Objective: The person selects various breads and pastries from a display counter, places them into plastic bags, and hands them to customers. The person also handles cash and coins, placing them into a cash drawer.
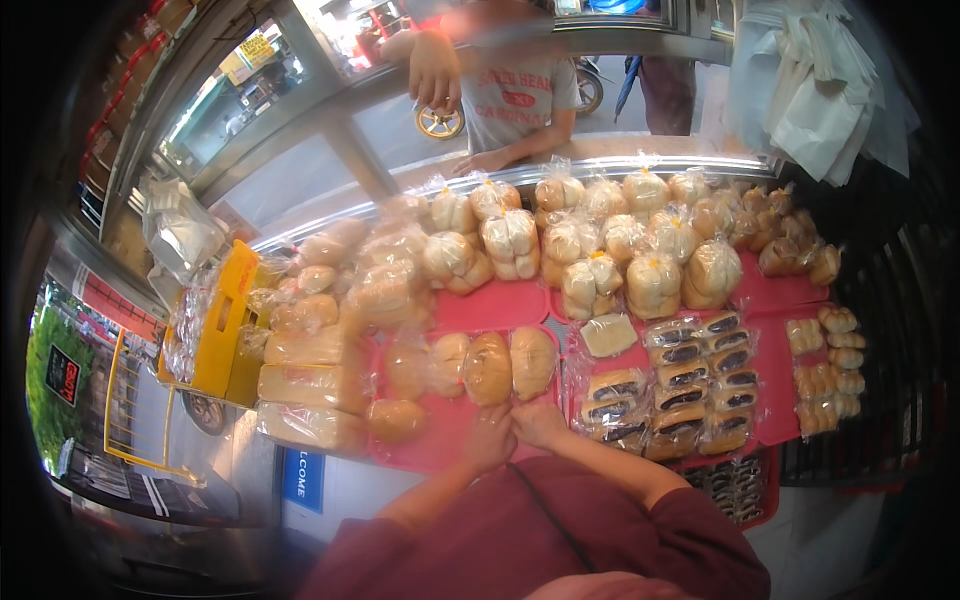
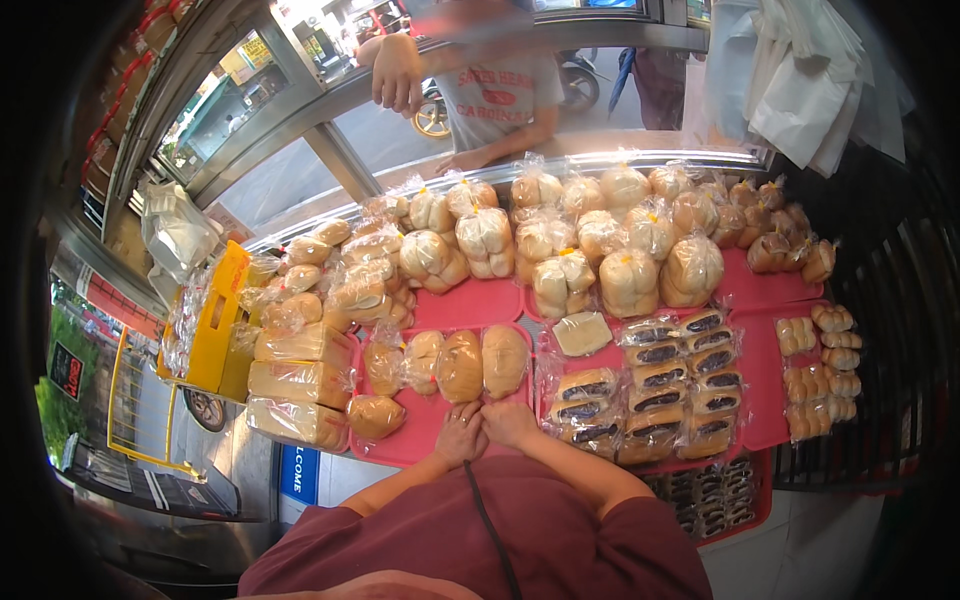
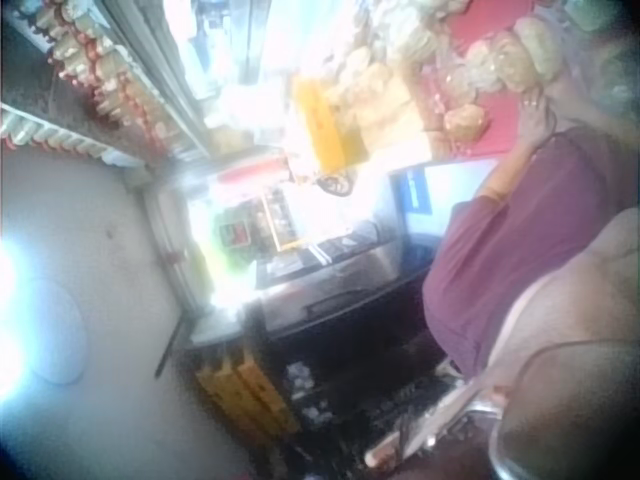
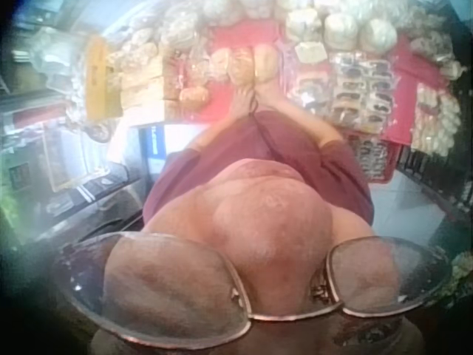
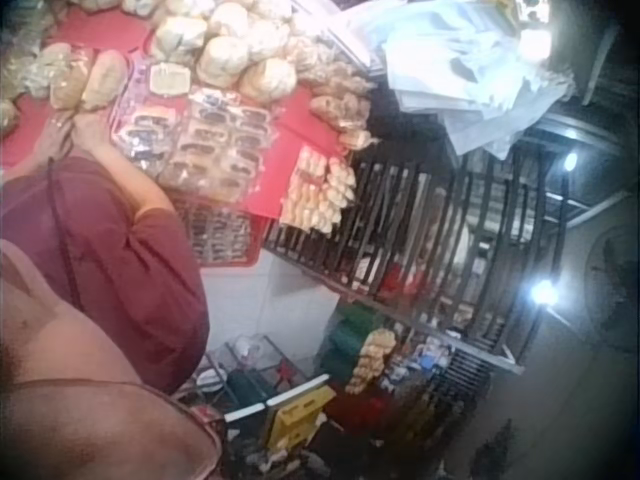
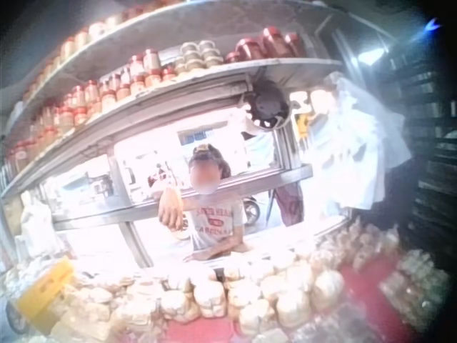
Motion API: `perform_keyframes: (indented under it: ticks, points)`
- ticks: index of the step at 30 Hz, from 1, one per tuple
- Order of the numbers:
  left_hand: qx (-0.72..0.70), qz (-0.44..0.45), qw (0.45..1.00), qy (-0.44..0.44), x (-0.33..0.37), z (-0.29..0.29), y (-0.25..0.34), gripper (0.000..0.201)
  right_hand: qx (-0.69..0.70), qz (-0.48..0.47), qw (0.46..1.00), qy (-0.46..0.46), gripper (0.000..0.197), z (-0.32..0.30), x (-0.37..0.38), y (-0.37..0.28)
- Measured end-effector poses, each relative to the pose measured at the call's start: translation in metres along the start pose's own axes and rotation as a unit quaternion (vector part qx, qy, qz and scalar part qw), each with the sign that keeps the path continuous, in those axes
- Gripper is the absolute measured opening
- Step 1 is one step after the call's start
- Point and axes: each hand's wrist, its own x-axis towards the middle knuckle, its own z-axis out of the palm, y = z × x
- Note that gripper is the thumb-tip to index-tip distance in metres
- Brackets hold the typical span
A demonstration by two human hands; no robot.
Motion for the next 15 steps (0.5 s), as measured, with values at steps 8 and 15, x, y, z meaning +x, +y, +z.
perform_keyframes:
  ticks: [8,15]
  points:
    - [0.001,0.0,1.0,-0.005,-0.0003,0.0011,-0.0007,0.04,-0.004,-0.002,1.0,0.001,0.017,-0.0001,-0.0002,0.0007]
    - [0.007,-0.001,1.0,-0.001,-0.0028,0.0046,-0.003,0.044,0.009,-0.011,1.0,0.019,0.016,-0.0001,-0.0004,0.0]
